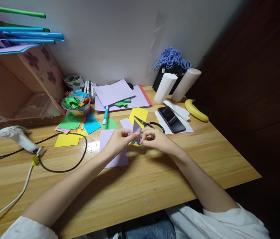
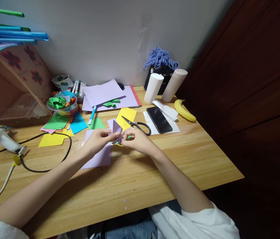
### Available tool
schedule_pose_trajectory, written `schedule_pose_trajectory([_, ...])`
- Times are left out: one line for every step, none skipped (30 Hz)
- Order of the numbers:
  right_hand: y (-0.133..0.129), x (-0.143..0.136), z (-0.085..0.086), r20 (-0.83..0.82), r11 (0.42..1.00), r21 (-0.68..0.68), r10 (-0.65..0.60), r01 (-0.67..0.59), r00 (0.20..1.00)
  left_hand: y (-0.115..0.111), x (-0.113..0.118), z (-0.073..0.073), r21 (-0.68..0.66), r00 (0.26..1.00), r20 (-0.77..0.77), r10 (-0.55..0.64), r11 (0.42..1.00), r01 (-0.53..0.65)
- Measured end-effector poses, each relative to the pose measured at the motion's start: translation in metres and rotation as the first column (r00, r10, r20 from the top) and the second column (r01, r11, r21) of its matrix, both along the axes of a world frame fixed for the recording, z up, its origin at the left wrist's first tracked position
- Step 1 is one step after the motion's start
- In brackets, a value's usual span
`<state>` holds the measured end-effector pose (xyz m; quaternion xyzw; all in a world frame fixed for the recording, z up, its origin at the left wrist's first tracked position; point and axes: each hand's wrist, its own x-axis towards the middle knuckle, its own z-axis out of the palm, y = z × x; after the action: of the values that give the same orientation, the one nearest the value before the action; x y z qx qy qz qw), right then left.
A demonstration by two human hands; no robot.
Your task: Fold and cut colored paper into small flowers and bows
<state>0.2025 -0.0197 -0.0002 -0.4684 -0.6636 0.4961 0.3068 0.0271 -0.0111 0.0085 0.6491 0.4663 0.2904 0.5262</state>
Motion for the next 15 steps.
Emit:
schedule_pose_trajectory([-0.0003, -0.0001, 0.0000, 0.007, 1.000, 0.005, 0.000, 0.000, 1.000, -0.0002, 0.0002, -0.0005, -0.006, 1.000, 0.005, 0.000, 1.000, 0.000])
schedule_pose_trajectory([-0.0005, -0.0003, 0.0001, 0.015, 1.000, 0.010, 0.001, -0.001, 1.000, -0.0005, 0.0004, -0.0008, -0.010, 1.000, 0.011, 0.001, 1.000, -0.001])
schedule_pose_trajectory([-0.0008, -0.0005, 0.0000, 0.022, 1.000, 0.017, 0.000, 0.000, 1.000, -0.0008, 0.0005, -0.0011, -0.011, 1.000, 0.017, 0.000, 1.000, 0.000])
schedule_pose_trajectory([-0.0009, -0.0008, -0.0001, 0.028, 1.000, 0.026, -0.001, 0.000, 1.000, -0.0011, 0.0007, -0.0013, -0.008, 1.000, 0.023, 0.001, 1.000, -0.001])
schedule_pose_trajectory([-0.0009, -0.0011, -0.0002, 0.035, 0.999, 0.037, -0.003, 0.001, 0.999, -0.0015, 0.0008, -0.0013, 0.001, 1.000, 0.025, 0.005, 1.000, -0.005])
schedule_pose_trajectory([-0.0009, -0.0013, -0.0003, 0.040, 0.999, 0.049, -0.005, 0.003, 0.999, -0.0019, 0.0009, -0.0011, 0.012, 1.000, 0.026, 0.012, 1.000, -0.013])
schedule_pose_trajectory([-0.0007, -0.0014, -0.0004, 0.043, 0.998, 0.058, -0.011, 0.009, 0.999, -0.0023, 0.0010, -0.0006, 0.024, 0.999, 0.026, 0.022, 0.999, -0.023])
schedule_pose_trajectory([-0.0005, -0.0015, -0.0003, 0.043, 0.998, 0.065, -0.022, 0.020, 0.999, -0.0029, 0.0012, 0.0001, 0.030, 0.999, 0.029, 0.030, 0.999, -0.031])
schedule_pose_trajectory([-0.0002, -0.0015, -0.0001, 0.043, 0.997, 0.070, -0.033, 0.030, 0.999, -0.0034, 0.0015, 0.0009, 0.026, 0.999, 0.037, 0.033, 0.999, -0.034])
schedule_pose_trajectory([0.0000, -0.0017, 0.0003, 0.045, 0.997, 0.073, -0.040, 0.037, 0.998, -0.0040, 0.0018, 0.0018, 0.016, 0.998, 0.054, 0.033, 0.999, -0.034])
schedule_pose_trajectory([0.0002, -0.0020, 0.0008, 0.048, 0.996, 0.079, -0.047, 0.043, 0.998, -0.0044, 0.0022, 0.0024, 0.004, 0.997, 0.075, 0.032, 0.999, -0.033])
schedule_pose_trajectory([0.0003, -0.0026, 0.0015, 0.055, 0.995, 0.088, -0.052, 0.047, 0.997, -0.0047, 0.0026, 0.0027, -0.005, 0.995, 0.097, 0.035, 0.999, -0.034])
schedule_pose_trajectory([0.0003, -0.0033, 0.0023, 0.061, 0.994, 0.099, -0.054, 0.048, 0.997, -0.0046, 0.0030, 0.0024, -0.010, 0.992, 0.116, 0.044, 0.999, -0.043])
schedule_pose_trajectory([0.0003, -0.0040, 0.0031, 0.065, 0.993, 0.111, -0.055, 0.047, 0.996, -0.0042, 0.0032, 0.0017, -0.012, 0.990, 0.131, 0.059, 0.998, -0.058])
schedule_pose_trajectory([0.0005, -0.0045, 0.0038, 0.067, 0.991, 0.125, -0.055, 0.046, 0.996, -0.0036, 0.0033, 0.0005, -0.013, 0.986, 0.145, 0.078, 0.997, -0.077])
